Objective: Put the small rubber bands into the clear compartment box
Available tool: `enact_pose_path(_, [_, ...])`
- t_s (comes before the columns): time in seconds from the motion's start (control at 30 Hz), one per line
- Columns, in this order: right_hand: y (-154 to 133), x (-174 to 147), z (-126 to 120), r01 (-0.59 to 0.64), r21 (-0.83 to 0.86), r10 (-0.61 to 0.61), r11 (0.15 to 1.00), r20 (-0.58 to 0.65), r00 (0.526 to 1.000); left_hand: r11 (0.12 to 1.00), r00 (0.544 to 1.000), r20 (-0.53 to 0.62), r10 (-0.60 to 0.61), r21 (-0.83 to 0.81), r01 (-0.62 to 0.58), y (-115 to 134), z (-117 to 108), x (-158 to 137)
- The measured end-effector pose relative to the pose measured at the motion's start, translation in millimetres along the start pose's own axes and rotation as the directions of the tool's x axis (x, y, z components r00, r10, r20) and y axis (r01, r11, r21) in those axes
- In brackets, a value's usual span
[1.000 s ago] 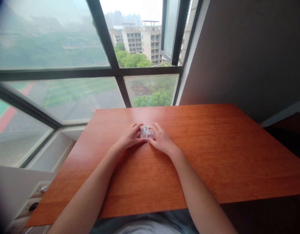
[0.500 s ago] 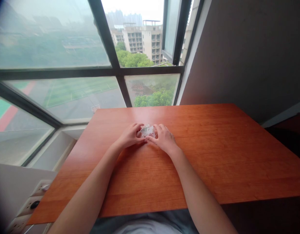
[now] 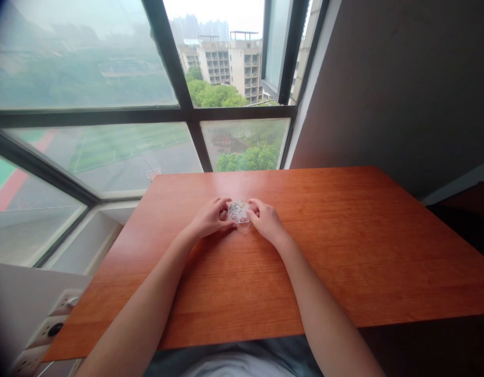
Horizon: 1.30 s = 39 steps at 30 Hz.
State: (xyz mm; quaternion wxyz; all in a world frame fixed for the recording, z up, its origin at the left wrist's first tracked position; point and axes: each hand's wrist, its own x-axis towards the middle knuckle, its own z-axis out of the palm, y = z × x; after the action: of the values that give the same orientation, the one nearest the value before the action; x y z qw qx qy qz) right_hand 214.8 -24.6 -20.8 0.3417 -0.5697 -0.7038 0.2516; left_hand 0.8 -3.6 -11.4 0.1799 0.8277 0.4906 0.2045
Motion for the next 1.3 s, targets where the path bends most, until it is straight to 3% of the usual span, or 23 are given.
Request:
enact_pose_path(0.13, [4.8,2.4,4.3,-0.119,0.165,0.122,0.979,-0.008,0.992,1.000,1.000,-0.002,-0.004,0.017,0.004,0.9,0.9,0.7])
enact_pose_path(0.23, [4.0,2.0,6.6,-0.177,0.149,0.181,0.973,-0.015,0.983,1.000,1.000,-0.007,-0.004,0.023,0.004,1.5,1.9,0.9])
enact_pose_path(0.37, [-2.2,-0.3,5.6,-0.144,-0.121,0.141,0.982,-0.032,0.989,1.000,1.000,-0.011,-0.006,0.021,0.007,0.9,3.1,1.0])
enact_pose_path(0.5, [-4.4,-1.6,6.4,-0.109,-0.236,0.103,0.966,-0.038,0.994,1.000,1.000,-0.005,-0.008,0.018,0.009,1.8,2.6,1.0])
enact_pose_path(1.3, [-5.1,-3.1,7.4,-0.059,-0.204,0.059,0.977,-0.007,0.998,1.000,0.999,0.029,0.023,-0.002,-0.023,2.3,-0.8,0.1])
